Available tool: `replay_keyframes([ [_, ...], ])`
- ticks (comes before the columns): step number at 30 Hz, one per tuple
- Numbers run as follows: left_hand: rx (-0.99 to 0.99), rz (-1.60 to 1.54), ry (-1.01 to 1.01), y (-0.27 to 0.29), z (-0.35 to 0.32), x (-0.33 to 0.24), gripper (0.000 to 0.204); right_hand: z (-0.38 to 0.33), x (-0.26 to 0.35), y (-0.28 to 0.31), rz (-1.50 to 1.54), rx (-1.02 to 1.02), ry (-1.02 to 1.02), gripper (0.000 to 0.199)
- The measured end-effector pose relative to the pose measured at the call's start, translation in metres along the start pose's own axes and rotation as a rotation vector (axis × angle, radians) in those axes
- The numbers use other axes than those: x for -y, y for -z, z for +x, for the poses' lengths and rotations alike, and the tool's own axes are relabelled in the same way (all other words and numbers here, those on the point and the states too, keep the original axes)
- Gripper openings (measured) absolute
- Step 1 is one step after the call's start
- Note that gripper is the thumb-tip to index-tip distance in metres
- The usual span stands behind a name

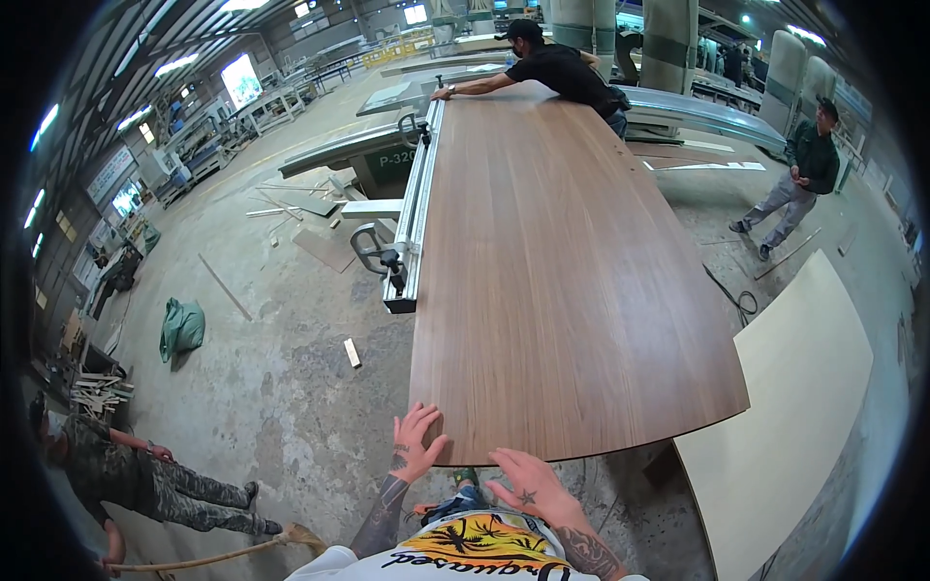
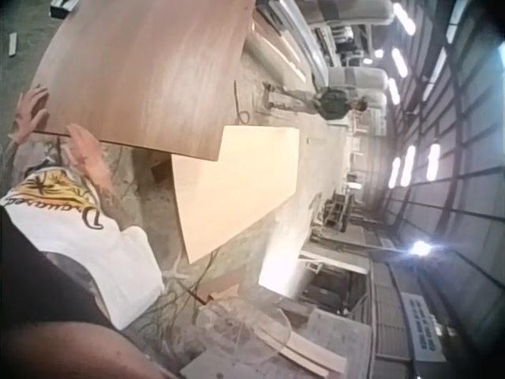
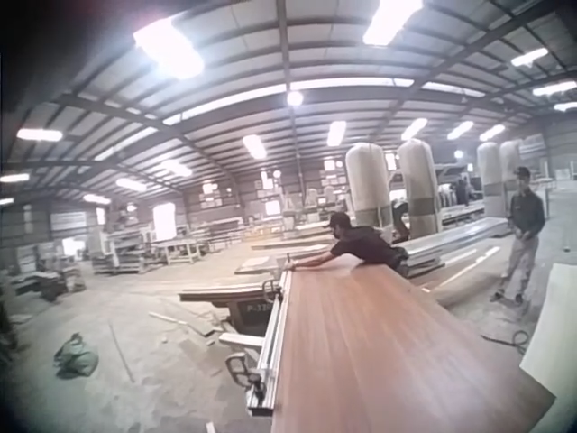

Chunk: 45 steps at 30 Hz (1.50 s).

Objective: Moving and positioning a large wood panel onto a sliding table saw for cutting.

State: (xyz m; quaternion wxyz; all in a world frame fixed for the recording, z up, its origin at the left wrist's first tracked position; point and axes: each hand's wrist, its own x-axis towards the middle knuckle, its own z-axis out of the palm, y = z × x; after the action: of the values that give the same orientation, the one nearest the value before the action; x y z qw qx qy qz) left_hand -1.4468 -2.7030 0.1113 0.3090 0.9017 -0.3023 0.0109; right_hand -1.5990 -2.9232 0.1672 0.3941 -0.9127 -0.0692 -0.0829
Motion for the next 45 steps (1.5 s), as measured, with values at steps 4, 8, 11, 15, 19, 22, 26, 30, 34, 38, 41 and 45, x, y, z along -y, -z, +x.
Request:
replay_keyframes([
  [4, -0.019, 0.014, 0.068, 0.0, 0.002, -0.004, 0.047, -0.011, -0.008, 0.01, -0.014, 0.006, -0.008, 0.043],
  [8, -0.05, 0.023, 0.091, -0.002, 0.002, -0.007, 0.047, -0.02, -0.015, 0.019, -0.007, 0.012, -0.017, 0.043],
  [11, -0.081, 0.033, 0.11, -0.005, 0.001, -0.01, 0.047, -0.027, -0.02, 0.027, -0.011, 0.01, -0.018, 0.044],
  [15, -0.096, 0.095, 0.161, -0.009, -0.001, -0.013, 0.049, -0.038, -0.026, 0.041, -0.003, -0.014, -0.013, 0.044],
  [19, -0.091, 0.175, 0.231, -0.012, -0.002, -0.018, 0.053, -0.046, -0.032, 0.052, 0.015, -0.008, -0.039, 0.044],
  [22, -0.082, 0.226, 0.299, -0.016, -0.003, -0.026, 0.057, -0.053, -0.037, 0.06, 0.018, -0.013, -0.041, 0.044],
  [26, -0.074, 0.282, 0.362, -0.024, -0.003, -0.039, 0.064, -0.063, -0.044, 0.072, 0.03, -0.068, -0.021, 0.041],
  [30, -0.072, 0.322, 0.436, -0.031, -0.003, -0.05, 0.068, -0.073, -0.05, 0.082, 0.033, -0.052, -0.047, 0.041],
  [34, -0.087, 0.324, 0.453, -0.04, -0.005, -0.063, 0.067, -0.089, -0.058, 0.094, 0.028, -0.068, -0.05, 0.042],
  [38, -0.096, 0.32, 0.457, -0.055, -0.006, -0.081, 0.066, -0.108, -0.068, 0.112, 0.025, -0.074, -0.072, 0.044],
  [41, -0.105, 0.32, 0.408, -0.067, -0.008, -0.102, 0.063, -0.124, -0.076, 0.128, 0.044, -0.055, -0.144, 0.045],
  [45, -0.14, 0.292, 0.354, -0.072, -0.011, -0.119, 0.06, -0.137, -0.088, 0.135, 0.157, 0.037, -0.205, 0.044],
])
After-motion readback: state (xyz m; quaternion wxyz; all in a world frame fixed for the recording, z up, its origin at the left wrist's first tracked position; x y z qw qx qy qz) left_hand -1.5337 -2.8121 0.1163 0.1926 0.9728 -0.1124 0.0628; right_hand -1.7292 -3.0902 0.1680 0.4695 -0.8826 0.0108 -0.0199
